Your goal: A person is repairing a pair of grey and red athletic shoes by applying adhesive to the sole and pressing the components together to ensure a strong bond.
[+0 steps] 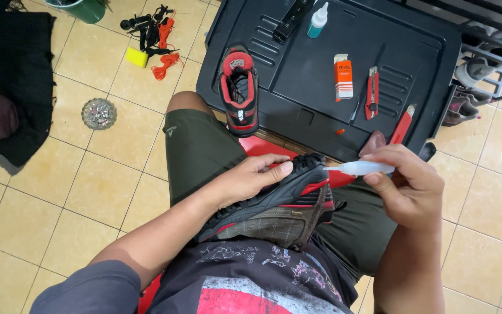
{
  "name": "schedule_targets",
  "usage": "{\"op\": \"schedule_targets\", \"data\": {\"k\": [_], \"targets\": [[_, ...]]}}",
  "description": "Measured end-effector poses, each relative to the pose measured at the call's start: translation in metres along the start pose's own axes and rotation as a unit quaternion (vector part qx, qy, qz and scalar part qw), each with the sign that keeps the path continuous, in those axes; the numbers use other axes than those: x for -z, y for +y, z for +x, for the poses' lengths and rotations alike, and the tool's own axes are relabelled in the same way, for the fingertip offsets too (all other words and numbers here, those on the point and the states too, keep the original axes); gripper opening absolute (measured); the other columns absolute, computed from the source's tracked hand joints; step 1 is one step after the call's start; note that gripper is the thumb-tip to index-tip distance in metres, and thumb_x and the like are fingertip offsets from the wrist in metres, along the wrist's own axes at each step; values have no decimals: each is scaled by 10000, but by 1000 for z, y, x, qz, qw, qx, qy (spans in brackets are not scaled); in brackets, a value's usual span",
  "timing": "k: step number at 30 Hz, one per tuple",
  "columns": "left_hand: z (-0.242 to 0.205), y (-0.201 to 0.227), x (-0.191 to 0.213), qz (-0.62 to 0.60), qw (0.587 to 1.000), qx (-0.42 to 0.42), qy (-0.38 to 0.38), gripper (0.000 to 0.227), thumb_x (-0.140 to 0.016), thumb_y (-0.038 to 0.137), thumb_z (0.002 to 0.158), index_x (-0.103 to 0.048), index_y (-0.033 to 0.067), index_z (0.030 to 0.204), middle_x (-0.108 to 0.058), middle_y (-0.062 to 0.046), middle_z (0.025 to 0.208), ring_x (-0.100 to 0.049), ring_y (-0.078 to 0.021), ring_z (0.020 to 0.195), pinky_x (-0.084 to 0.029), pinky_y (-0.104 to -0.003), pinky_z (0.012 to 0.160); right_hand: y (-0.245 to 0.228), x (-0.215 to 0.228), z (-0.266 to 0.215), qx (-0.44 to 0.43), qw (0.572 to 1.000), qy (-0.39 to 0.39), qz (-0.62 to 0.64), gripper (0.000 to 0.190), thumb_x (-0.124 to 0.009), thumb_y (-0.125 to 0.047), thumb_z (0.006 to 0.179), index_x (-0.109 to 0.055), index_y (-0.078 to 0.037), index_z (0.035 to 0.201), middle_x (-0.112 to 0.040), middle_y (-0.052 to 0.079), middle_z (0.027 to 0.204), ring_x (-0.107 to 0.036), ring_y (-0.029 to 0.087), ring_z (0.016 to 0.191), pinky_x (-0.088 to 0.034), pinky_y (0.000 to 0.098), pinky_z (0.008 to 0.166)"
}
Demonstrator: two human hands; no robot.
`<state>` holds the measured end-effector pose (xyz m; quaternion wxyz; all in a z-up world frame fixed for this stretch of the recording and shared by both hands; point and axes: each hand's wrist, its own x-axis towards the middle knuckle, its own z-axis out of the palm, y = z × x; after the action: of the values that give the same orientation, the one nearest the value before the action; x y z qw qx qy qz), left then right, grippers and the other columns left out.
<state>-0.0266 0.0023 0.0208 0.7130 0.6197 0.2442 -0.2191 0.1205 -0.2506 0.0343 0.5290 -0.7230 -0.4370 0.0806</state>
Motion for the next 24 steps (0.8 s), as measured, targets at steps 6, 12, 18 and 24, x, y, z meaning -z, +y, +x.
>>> {"op": "schedule_targets", "data": {"k": [6, 12, 18, 24], "targets": [[-1, 12, -4, 57, 997, 52, 0, 833, -564, 598, 781, -548, 148, 1482, -680, -39, 1089, -620, -100, 967, -492, -231, 884, 27, 2, -25, -77, 987, 90, 107, 295, -723, -108, 928, -629, 58, 1153, -660, 208, 1091, -668, 241, 895, -554, 262, 815], [3, 9, -5, 45, 996, 71, -4, 878, -592, 581, 772, -479, 163, 1536, -673, -97, 1054, -638, -128, 951, -501, -245, 867, 54, 6, -41, -94, 941, 167, 277, 304, -718, -28, 911, -567, -23, 1174, -678, 233, 1089, -745, 369, 879, -676, 472, 830], [23, -26, -1, -7, 999, 46, 14, 704, -699, 461, 850, -555, 171, 1475, -710, -142, 1029, -667, -169, 892, -555, -278, 742, 84, 19, -34, -123, 907, 303, 267, 293, -743, 47, 893, -559, -11, 1113, -683, 238, 1050, -756, 368, 990, -672, 484, 924], [26, -35, 11, -19, 999, 36, 12, 567, -717, 360, 914, -610, 188, 1444, -736, -200, 1031, -671, -225, 931, -602, -395, 839, 239, 66, -76, -176, 883, 425, 91, 311, -880, 32, 851, -674, -19, 1078, -602, 41, 846, -653, 105, 741, -566, 231, 672]]}}
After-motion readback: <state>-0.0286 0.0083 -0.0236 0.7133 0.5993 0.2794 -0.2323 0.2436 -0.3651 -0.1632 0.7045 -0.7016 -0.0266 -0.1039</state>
